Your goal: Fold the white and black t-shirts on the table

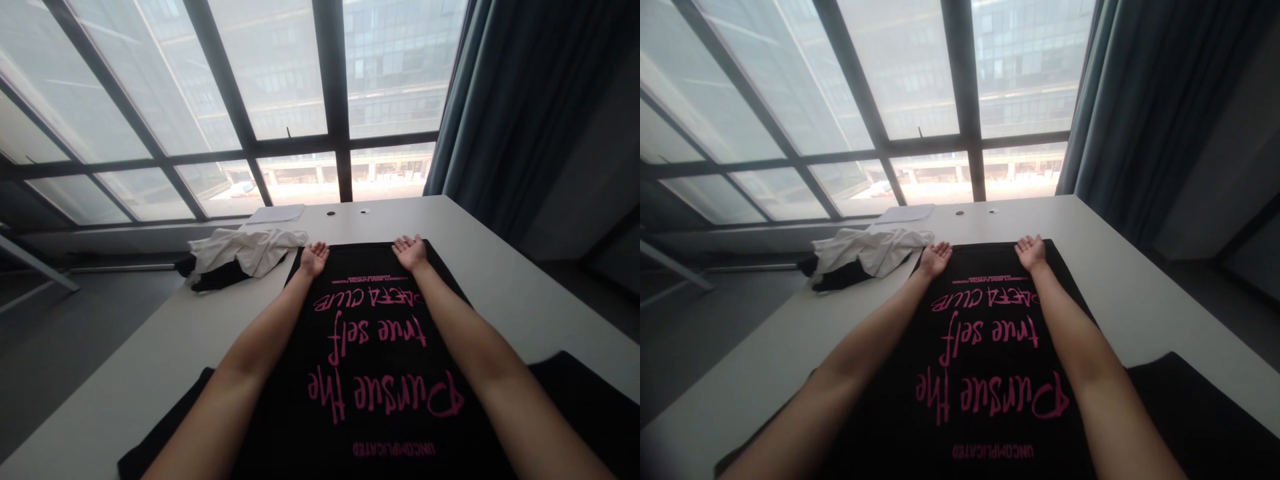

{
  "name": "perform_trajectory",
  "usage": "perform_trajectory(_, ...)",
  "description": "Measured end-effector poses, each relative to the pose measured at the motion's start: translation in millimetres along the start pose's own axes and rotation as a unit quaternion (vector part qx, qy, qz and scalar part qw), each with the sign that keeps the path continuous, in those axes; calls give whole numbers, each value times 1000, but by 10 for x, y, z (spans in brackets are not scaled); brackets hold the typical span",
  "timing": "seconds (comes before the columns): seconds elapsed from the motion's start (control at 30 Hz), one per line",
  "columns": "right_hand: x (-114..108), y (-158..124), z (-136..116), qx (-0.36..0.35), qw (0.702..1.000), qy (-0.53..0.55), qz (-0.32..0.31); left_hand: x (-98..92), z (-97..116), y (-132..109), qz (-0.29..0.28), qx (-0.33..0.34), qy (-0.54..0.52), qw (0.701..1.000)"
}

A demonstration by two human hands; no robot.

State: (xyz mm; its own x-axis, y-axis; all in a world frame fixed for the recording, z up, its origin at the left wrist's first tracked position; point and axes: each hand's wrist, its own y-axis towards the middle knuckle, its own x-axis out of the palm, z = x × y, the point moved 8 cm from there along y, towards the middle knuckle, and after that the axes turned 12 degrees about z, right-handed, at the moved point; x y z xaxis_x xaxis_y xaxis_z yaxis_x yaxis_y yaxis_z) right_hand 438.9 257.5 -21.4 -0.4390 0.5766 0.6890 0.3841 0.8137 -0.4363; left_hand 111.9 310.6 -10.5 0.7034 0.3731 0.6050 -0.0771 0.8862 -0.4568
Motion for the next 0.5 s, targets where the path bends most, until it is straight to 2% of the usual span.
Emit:
perform_trajectory(0.1,382,-125,673,66,996,-30,-57,404,-667,-90,-53,-52,19,997)
perform_trajectory(0.17,445,-133,836,87,993,-41,-72,498,-844,-77,-57,-69,29,996)
perform_trajectory(0.2,405,-104,793,89,993,-42,-73,476,-812,-42,-49,-69,31,996)
perform_trajectory(0.27,194,9,473,73,995,-36,-59,310,-529,69,-21,-51,27,998)
perform_trajectory(0.4,-497,282,-606,-25,999,-3,23,-227,366,271,51,22,0,998)
perform_trajectory(0.47,-735,332,-993,-80,995,9,62,-370,615,283,64,45,-10,997)
perform_trajectory(0.5,-777,323,-1089,-104,992,10,73,-378,646,261,63,53,-15,997)
